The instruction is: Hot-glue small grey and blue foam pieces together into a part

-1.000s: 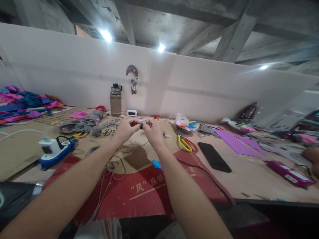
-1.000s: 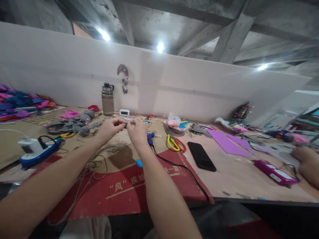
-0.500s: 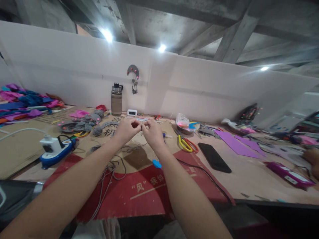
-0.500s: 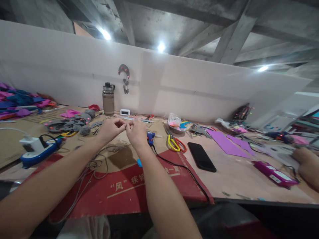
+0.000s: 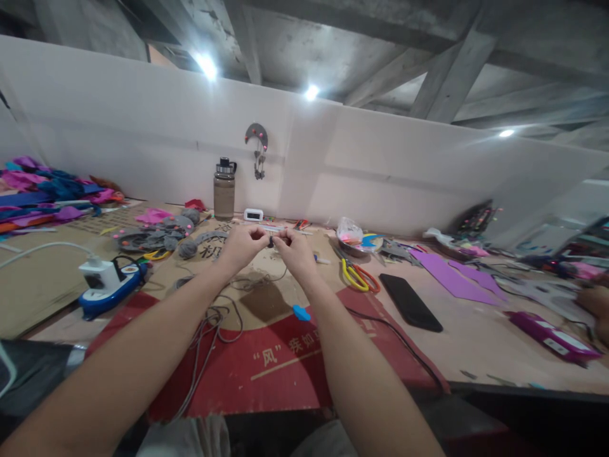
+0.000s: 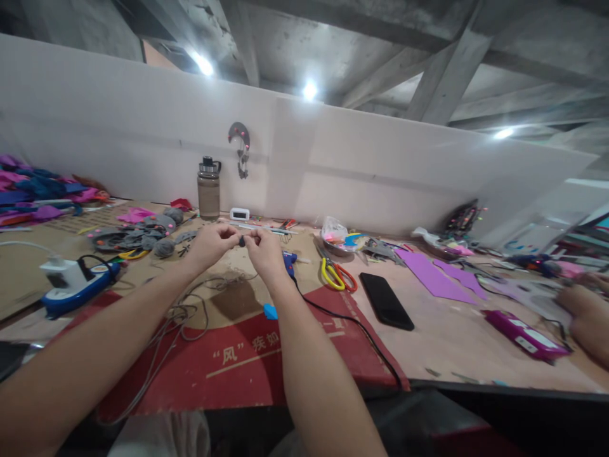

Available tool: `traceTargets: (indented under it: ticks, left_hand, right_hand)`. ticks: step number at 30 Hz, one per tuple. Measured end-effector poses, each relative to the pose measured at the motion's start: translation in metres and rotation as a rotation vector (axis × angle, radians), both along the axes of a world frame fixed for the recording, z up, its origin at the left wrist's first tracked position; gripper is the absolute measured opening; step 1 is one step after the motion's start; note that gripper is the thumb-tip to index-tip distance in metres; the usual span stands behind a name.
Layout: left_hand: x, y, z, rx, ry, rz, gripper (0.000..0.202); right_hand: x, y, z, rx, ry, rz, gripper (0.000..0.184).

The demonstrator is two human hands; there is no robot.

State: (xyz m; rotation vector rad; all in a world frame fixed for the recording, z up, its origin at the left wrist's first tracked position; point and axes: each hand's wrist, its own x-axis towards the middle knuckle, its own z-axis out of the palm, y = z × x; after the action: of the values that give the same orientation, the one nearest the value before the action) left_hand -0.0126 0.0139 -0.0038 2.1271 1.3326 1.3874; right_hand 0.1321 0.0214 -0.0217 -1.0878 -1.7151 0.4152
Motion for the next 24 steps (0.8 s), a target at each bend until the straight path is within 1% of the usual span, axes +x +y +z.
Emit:
traceTargets:
  ticks: [2,5,6,8,10,12,14,15,18,20,24]
  left_hand:
    - [0.0,0.0,0.0,-0.103,-0.076,-0.09,0.022]
    - [0.0,0.003,-0.003,-0.337,-0.333,-0.266,0.035]
    - [0.0,0.005,-0.004,-0.412,-0.42,-0.307,0.039]
    - [-0.001,0.01,-0.007,-0.513,-0.536,-0.319,0.042]
    - [-0.003,0.015,-0.01,-0.51,-0.578,-0.256,0.031]
    - [-0.004,0.02,-0.012,-0.433,-0.602,-0.169,0.016]
    - [-0.006,0.025,-0.015,-0.343,-0.61,-0.108,0.015]
    - [-0.007,0.026,-0.015,-0.304,-0.603,-0.101,0.017]
    - [-0.007,0.026,-0.015,-0.262,-0.576,-0.153,0.016]
    - [-0.006,0.023,-0.013,-0.301,-0.572,-0.195,0.015]
    - [-0.003,0.016,-0.01,-0.362,-0.595,-0.221,0.019]
  right_hand:
    - [0.001,-0.001,0.001,-0.011,0.011,-0.028,0.017]
    - [0.002,-0.003,0.004,-0.027,0.02,-0.037,0.016]
    - [0.003,-0.004,0.005,-0.025,0.014,-0.039,0.015]
    - [0.003,-0.004,0.006,-0.014,-0.005,-0.049,0.014]
    - [0.003,-0.004,0.006,-0.008,-0.025,-0.062,0.013]
    - [0.004,-0.003,0.006,-0.006,-0.042,-0.074,0.012]
    - [0.004,-0.002,0.005,-0.007,-0.055,-0.09,0.013]
    - [0.005,-0.002,0.004,-0.009,-0.06,-0.099,0.013]
    - [0.005,-0.002,0.003,-0.031,-0.059,-0.121,0.015]
    - [0.006,-0.002,0.003,-0.043,-0.049,-0.127,0.015]
    - [0.007,0.001,0.002,-0.031,-0.036,-0.144,0.017]
